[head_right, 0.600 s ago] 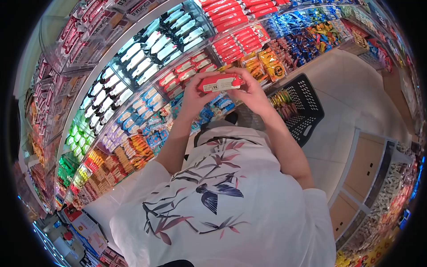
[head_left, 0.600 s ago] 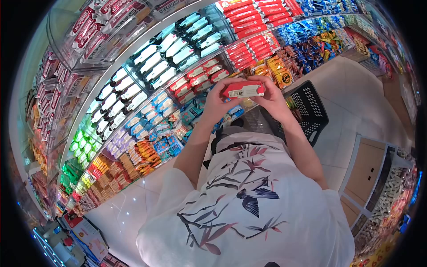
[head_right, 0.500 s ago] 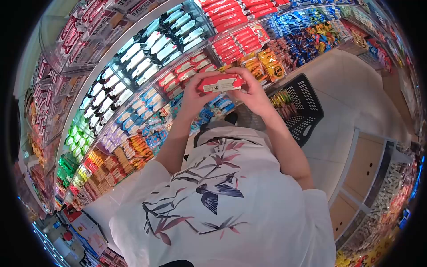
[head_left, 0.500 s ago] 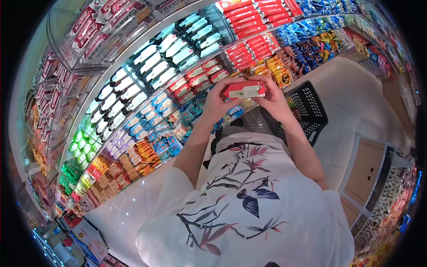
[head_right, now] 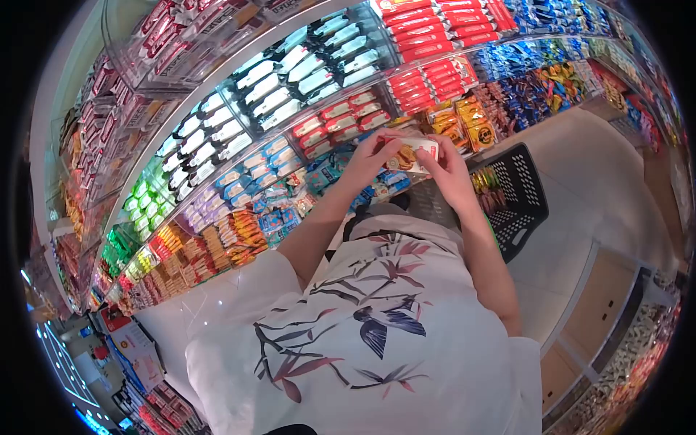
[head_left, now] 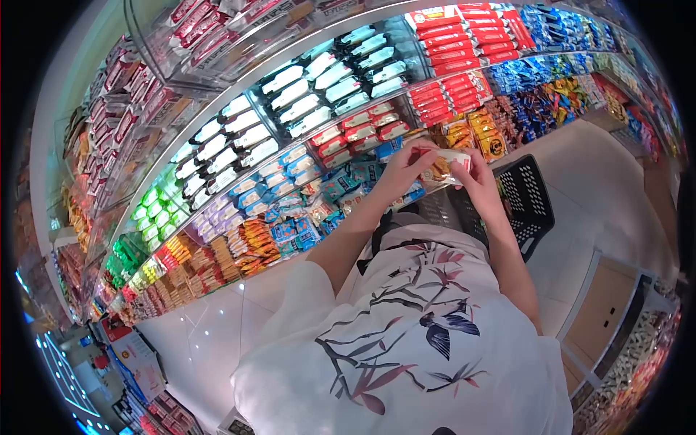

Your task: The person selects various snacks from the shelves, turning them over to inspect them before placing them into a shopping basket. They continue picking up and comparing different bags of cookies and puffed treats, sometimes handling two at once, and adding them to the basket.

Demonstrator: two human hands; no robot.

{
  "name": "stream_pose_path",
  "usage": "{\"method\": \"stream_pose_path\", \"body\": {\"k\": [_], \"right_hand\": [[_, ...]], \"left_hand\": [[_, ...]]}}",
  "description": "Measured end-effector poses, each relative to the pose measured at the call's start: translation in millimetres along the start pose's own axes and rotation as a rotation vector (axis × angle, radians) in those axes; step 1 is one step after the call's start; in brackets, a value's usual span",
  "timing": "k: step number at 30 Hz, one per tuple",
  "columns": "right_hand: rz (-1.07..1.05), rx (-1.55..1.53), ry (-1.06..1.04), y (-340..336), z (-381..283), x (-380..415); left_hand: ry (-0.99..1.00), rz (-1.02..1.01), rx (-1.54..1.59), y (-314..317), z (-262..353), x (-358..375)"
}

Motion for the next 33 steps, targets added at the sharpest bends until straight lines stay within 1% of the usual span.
{"method": "stream_pose_path", "body": {"k": [2,5,6,9,11,12,15,18,20,21,22,23,24,25,27,30,31,33], "right_hand": [[0.006,-0.021,-0.121,2.8,-6.9,0.7],[-0.032,-0.046,-0.104,3.7,0.2,-2.6],[-0.042,-0.036,-0.128,6.6,-4.9,-1.9],[-0.086,-0.023,-0.213,19.0,-23.2,-4.0],[-0.12,-0.052,-0.287,24.3,-28.3,-6.8],[-0.142,-0.066,-0.267,25.8,-28.6,-7.3],[-0.166,-0.116,-0.228,23.9,-30.7,-5.9],[-0.15,-0.147,-0.215,22.1,-24.0,-5.8],[-0.143,-0.108,-0.202,19.7,-16.0,-8.5],[-0.131,-0.117,-0.21,19.5,-15.8,-7.8],[-0.12,-0.124,-0.218,20.9,-16.5,-6.9],[-0.11,-0.131,-0.224,21.4,-16.3,-5.9],[-0.111,-0.122,-0.23,21.1,-13.9,-5.5],[-0.111,-0.113,-0.237,20.6,-10.5,-5.9],[-0.105,-0.098,-0.242,18.2,-9.4,-6.8],[-0.084,-0.095,-0.212,14.2,-6.9,-2.8],[-0.079,-0.106,-0.215,13.7,-10.2,-3.0],[-0.072,-0.102,-0.224,12.7,-14.4,-3.2]], "left_hand": [[0.038,0.017,-0.086,-2.7,10.2,0.0],[0.139,0.123,-0.187,-18.5,59.5,8.3],[0.183,0.134,-0.192,-26.4,72.1,8.9],[0.152,0.07,-0.396,-21.3,96.0,9.9],[0.062,-0.057,-0.542,-5.8,94.5,10.4],[0.014,-0.124,-0.617,0.8,91.5,12.2],[-0.041,-0.07,-0.637,-1.6,85.9,13.3],[0.033,0.037,-0.527,-36.1,89.6,2.9],[0.099,0.352,-1.03,-68.0,137.7,6.8],[0.229,0.452,-1.29,-72.2,165.6,7.0],[0.322,0.531,-1.425,-93.4,178.1,6.0],[0.246,0.574,-1.54,-115.2,188.9,1.5],[-0.122,0.604,-1.642,-151.3,184.3,-5.7],[-0.679,0.467,-1.599,-183.3,179.2,-14.4],[-0.7,0.474,-1.553,-225.4,175.3,-24.5],[-0.533,0.358,-1.659,-265.3,161.9,-48.5],[-0.502,0.298,-1.768,-278.0,162.8,-57.6],[-0.487,0.334,-1.683,-301.1,161.7,-59.1]]}}
Point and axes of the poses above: each hand's wrist, its own x-axis away from the middle knuckle, its own y-axis out of the palm, z = x × y, the point moved 8 cm from there along -x, towards the middle knuckle, and after that the axes turned 10 degrees about -z, right-handed, at the moved point
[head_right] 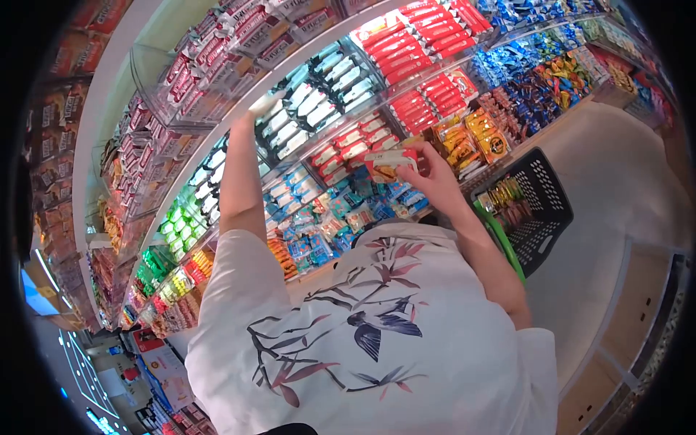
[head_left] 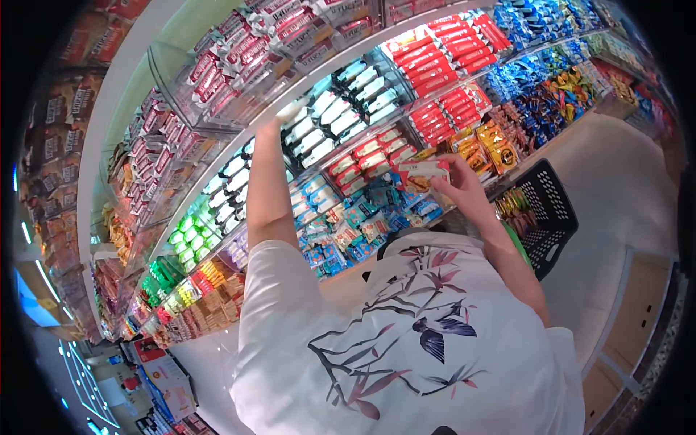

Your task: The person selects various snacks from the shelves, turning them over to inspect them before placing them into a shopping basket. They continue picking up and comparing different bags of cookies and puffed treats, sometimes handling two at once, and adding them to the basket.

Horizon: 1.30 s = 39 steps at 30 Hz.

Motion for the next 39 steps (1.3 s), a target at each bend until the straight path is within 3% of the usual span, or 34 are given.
{"method": "stream_pose_path", "body": {"k": [4,7,8,10,12,14,15,16,18,20,21,22,24,25,27,31,34,39], "right_hand": [[0.011,0.005,-0.019,-5.5,4.8,5.1],[0.028,0.002,0.0,-7.4,1.8,8.3],[0.037,0.002,0.008,-9.6,2.6,7.9],[0.048,0.0,0.012,-12.3,4.9,8.4],[0.053,-0.002,-0.013,-13.1,5.5,4.4],[0.045,0.013,-0.006,-13.1,2.3,2.3],[0.037,0.026,-0.013,-14.0,-0.1,0.5],[0.028,0.037,-0.016,-15.2,-1.6,0.0],[0.033,0.001,-0.013,-18.0,-11.9,-0.7],[0.045,-0.138,-0.026,-17.6,-20.5,-1.9],[0.029,-0.221,0.015,-23.4,-6.9,-2.9],[0.047,-0.389,0.029,-22.3,-2.6,-1.9],[0.086,-0.72,0.042,-17.4,3.0,-5.2],[-0.026,-0.787,-0.027,-11.1,-4.1,-8.1],[0.01,-0.819,-0.015,-14.3,9.0,-10.6],[0.115,-0.773,0.051,-13.5,14.8,-8.4],[0.119,-0.731,0.098,-17.8,24.3,-6.1],[0.102,-0.786,0.187,-9.9,25.0,3.6]], "left_hand": [[-0.007,-0.025,0.196,11.8,-7.4,-7.0],[0.06,0.085,0.298,-18.3,40.2,32.2],[-0.043,-0.094,0.368,-22.1,54.6,47.6],[-0.011,0.182,0.047,-26.7,66.2,46.0],[-0.056,0.031,0.056,-20.1,88.1,53.7],[0.327,0.316,0.199,-51.1,145.9,103.7],[0.465,0.486,0.074,-62.3,170.3,129.9],[0.529,0.467,0.072,-66.5,192.4,153.0],[0.534,0.284,0.655,-55.5,206.4,176.4],[0.307,-0.167,1.336,-0.4,207.7,170.5],[0.168,-0.233,1.827,22.4,220.0,179.3],[0.127,-0.585,2.065,70.4,233.9,171.5],[0.428,-0.766,2.196,91.2,263.9,183.0],[0.37,-0.811,2.227,87.7,274.1,194.5],[0.243,-0.899,2.288,80.2,290.1,217.0],[0.429,-0.698,2.219,89.5,290.3,210.8],[0.292,-0.572,2.094,102.5,282.1,206.7],[0.305,-0.453,1.844,97.5,283.8,209.8]]}}
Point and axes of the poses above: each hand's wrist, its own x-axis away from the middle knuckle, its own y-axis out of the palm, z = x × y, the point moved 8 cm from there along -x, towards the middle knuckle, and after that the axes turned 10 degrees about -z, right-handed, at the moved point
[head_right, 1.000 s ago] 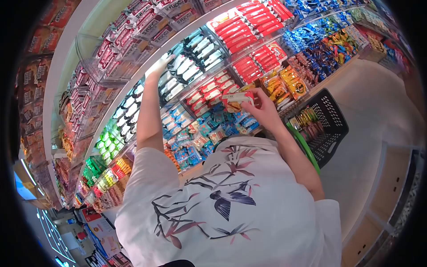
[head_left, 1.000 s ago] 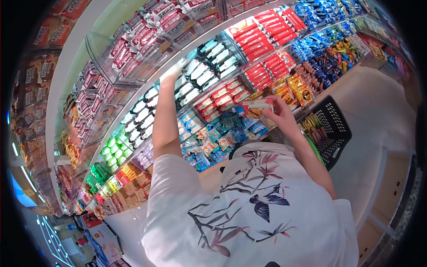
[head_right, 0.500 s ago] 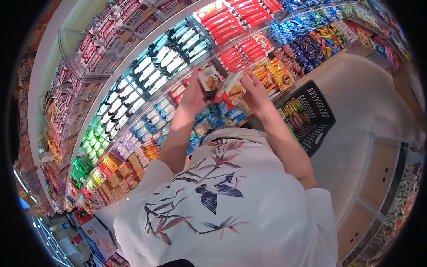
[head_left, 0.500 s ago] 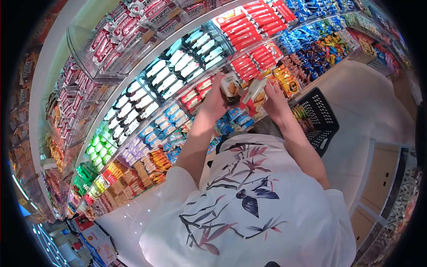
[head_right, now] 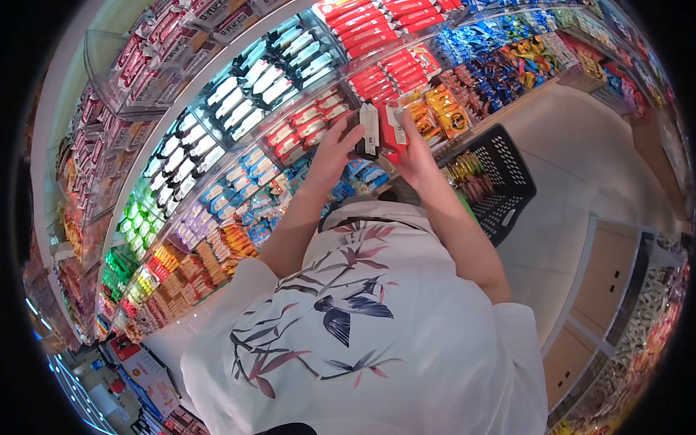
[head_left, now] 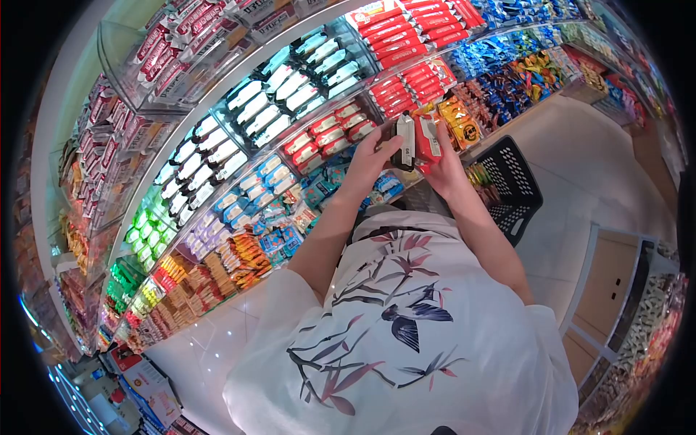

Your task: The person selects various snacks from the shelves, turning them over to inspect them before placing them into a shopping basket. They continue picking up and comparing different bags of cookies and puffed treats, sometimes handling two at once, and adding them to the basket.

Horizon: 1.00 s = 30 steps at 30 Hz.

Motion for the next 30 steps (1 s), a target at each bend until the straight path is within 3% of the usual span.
{"method": "stream_pose_path", "body": {"k": [6,12,18,21,22,27,30], "right_hand": [[0.152,0.024,0.045,-14.4,4.7,8.0],[0.013,0.005,-0.063,-6.9,1.2,4.9],[0.014,0.183,-0.171,10.8,-7.5,8.9],[0.047,0.185,-0.184,7.3,-6.9,11.0],[0.045,0.141,-0.159,8.8,-6.2,11.7],[-0.024,-0.012,-0.104,7.4,-5.1,11.6],[0.04,-0.003,-0.107,8.8,-5.9,14.0]], "left_hand": [[0.06,-0.025,-0.028,1.1,-5.4,-5.5],[0.036,-0.035,0.114,-5.5,-14.2,-10.8],[0.024,0.015,0.126,-5.9,-7.6,-7.3],[-0.014,-0.004,0.461,-16.3,-27.8,-14.0],[0.027,-0.093,0.605,-10.9,-24.5,-15.5],[-0.021,-0.195,0.691,6.6,-14.0,-6.1],[-0.04,-0.171,0.678,3.9,-22.0,-6.9]]}}
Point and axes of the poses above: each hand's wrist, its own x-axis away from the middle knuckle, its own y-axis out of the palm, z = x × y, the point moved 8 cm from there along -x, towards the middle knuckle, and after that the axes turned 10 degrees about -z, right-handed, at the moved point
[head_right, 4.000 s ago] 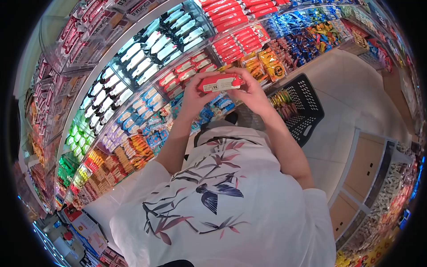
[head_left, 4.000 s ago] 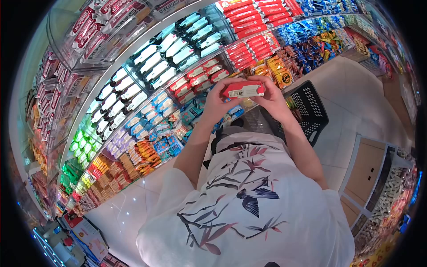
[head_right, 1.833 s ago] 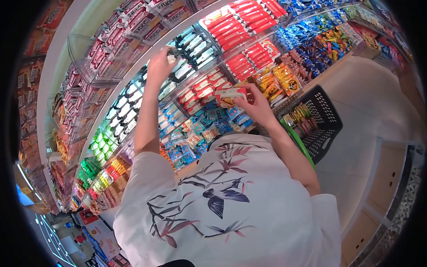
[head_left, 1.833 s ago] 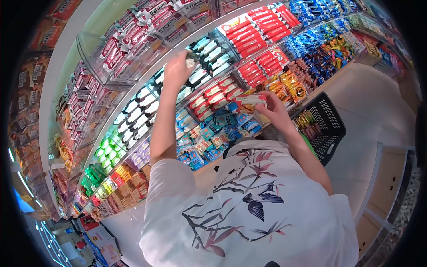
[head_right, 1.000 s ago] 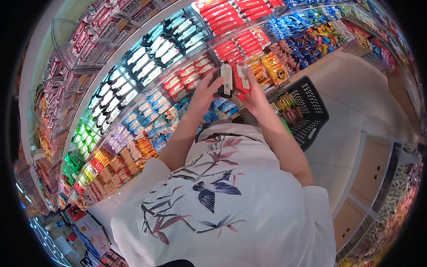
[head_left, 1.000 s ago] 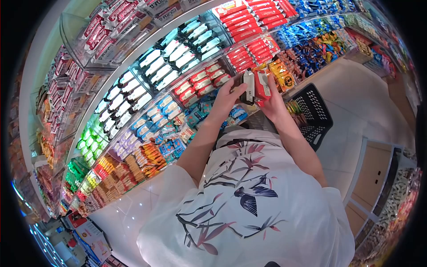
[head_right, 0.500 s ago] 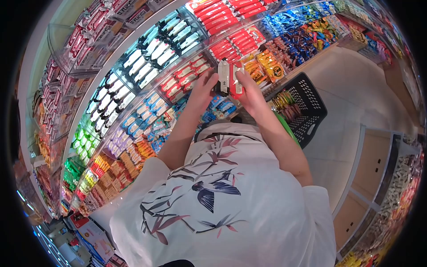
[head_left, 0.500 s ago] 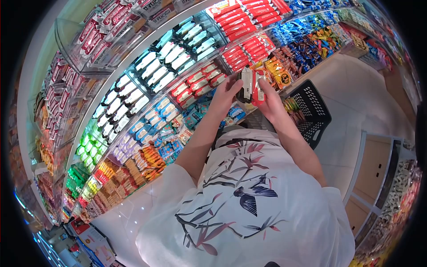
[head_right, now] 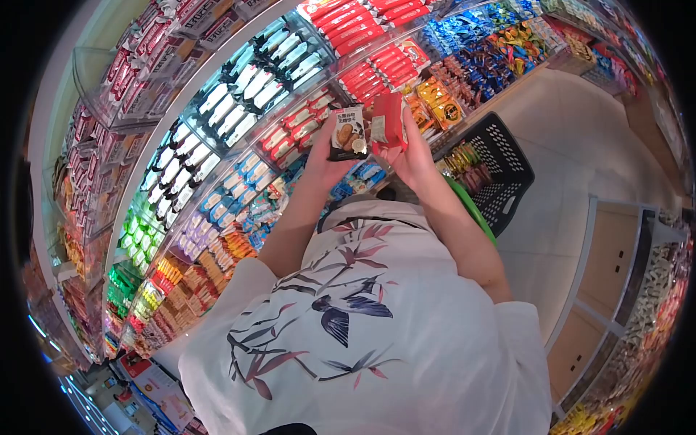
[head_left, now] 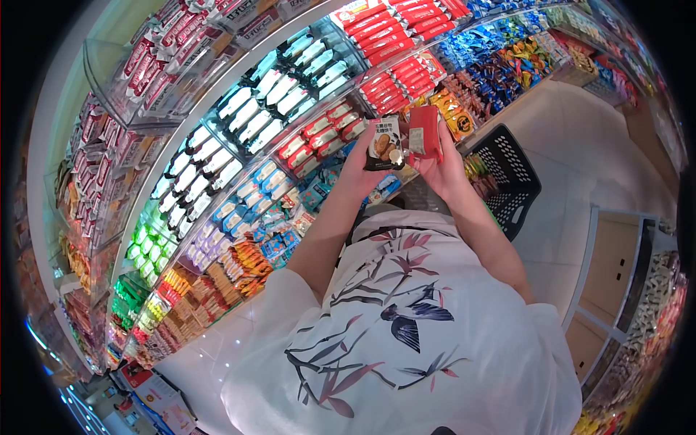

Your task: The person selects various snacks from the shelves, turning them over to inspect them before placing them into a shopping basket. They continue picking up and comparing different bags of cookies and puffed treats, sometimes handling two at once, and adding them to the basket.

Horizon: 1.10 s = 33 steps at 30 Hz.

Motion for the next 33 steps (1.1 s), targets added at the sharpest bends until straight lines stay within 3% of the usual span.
{"method": "stream_pose_path", "body": {"k": [4,7,12,15,18,21,27,33], "right_hand": [[-0.145,-0.04,0.0,3.4,1.1,-1.1],[-0.161,-0.061,0.014,4.2,3.6,-0.7],[-0.191,-0.035,0.034,1.3,5.2,-2.3],[-0.148,-0.01,0.025,3.5,1.4,-2.2],[0.051,0.009,-0.028,-14.5,-2.4,-2.9],[-0.076,0.131,-0.054,3.2,-16.0,0.0],[0.06,0.255,-0.06,-8.5,-17.3,1.5],[-0.028,0.189,-0.005,-3.1,-17.2,0.8]], "left_hand": [[-0.015,-0.104,0.084,5.7,0.3,-0.1],[-0.022,-0.013,0.04,9.9,3.9,5.5],[-0.026,-0.055,-0.01,3.1,3.3,2.4],[-0.042,0.019,-0.078,2.4,3.5,4.1],[-0.061,0.085,-0.141,7.9,3.6,6.2],[-0.047,0.084,-0.173,10.6,2.0,5.2],[-0.051,0.061,-0.257,3.5,4.4,2.5],[-0.054,0.067,-0.159,10.7,5.4,-1.6]]}}
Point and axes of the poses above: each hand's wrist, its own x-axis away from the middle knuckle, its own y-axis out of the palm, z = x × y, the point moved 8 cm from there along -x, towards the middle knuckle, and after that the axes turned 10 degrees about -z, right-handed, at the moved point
